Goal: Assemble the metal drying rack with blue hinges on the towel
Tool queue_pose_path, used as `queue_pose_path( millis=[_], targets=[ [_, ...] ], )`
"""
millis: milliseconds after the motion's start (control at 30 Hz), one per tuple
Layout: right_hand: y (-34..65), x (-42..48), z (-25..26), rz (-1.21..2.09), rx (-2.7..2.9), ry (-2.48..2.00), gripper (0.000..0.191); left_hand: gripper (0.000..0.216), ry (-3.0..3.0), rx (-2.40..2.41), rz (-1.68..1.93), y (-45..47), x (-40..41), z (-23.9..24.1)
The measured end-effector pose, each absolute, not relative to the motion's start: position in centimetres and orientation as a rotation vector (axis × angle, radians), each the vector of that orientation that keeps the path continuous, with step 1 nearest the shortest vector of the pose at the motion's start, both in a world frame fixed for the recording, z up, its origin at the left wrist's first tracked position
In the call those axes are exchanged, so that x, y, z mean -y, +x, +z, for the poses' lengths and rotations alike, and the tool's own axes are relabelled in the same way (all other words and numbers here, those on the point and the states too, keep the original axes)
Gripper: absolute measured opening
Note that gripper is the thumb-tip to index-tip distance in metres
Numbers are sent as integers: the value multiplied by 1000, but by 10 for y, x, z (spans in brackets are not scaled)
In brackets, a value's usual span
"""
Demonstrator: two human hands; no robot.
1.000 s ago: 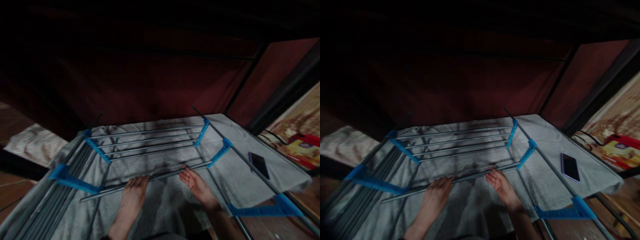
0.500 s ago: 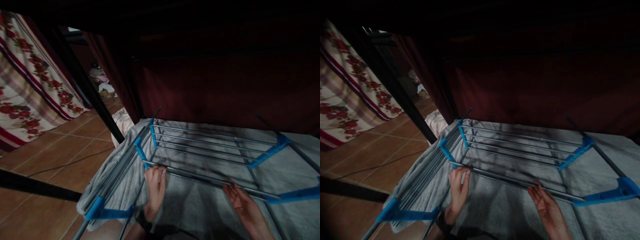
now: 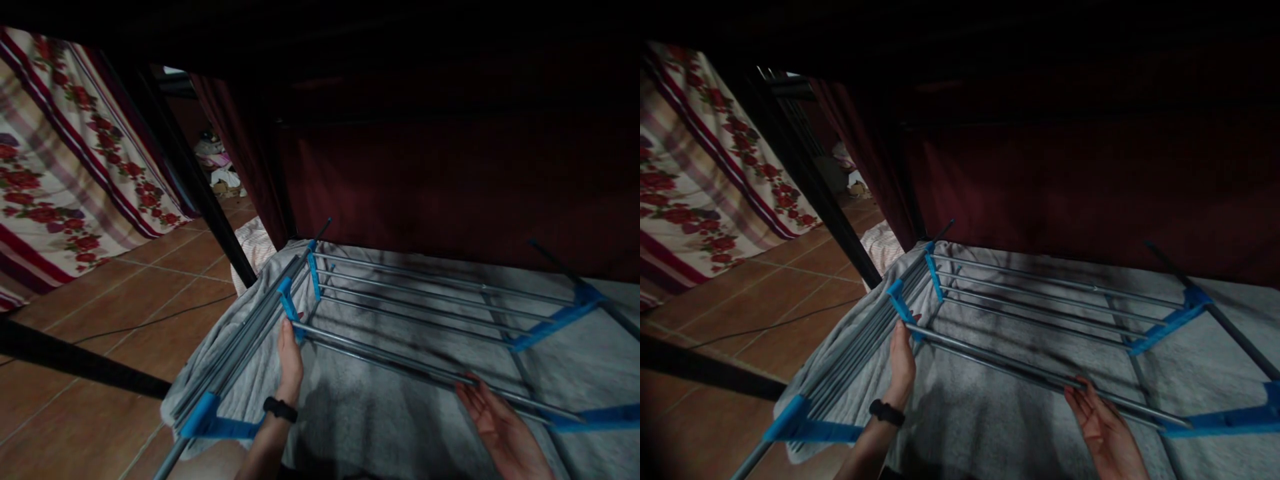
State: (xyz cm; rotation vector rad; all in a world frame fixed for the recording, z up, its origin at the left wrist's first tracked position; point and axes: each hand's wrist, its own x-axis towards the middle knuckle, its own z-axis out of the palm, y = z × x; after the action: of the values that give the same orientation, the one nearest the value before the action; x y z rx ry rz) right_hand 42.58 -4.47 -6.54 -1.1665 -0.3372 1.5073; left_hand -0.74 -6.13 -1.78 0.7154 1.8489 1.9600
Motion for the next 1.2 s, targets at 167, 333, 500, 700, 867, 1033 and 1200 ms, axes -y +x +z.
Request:
queue_pose_path(
  millis=[167,333,500,700,867,1033,1200],
  targets=[
    [426,46,-65,1500,331,-1173,34,73,637,-1688,1987,-16,55,-22],
    [427,46,-63,1535,296,-1162,36,67,436,-1459,2056,-12,42,-24],
    [425,48,-64,1529,302,-1181,38,71,521,-1446,2037,-19,38,-19],
    [427,50,-66,1519,283,-1234,42,82,624,-1523,1958,-24,32,-5],
    [428,49,-68,1506,334,-1257,40,86,609,-1644,1980,-20,23,-3],
    [426,50,-69,1482,362,-1254,39,85,560,-1655,2074,-13,18,-4],
    [417,48,-67,1528,333,-1199,34,85,616,-1711,2096,-11,18,-4]
  ],
)
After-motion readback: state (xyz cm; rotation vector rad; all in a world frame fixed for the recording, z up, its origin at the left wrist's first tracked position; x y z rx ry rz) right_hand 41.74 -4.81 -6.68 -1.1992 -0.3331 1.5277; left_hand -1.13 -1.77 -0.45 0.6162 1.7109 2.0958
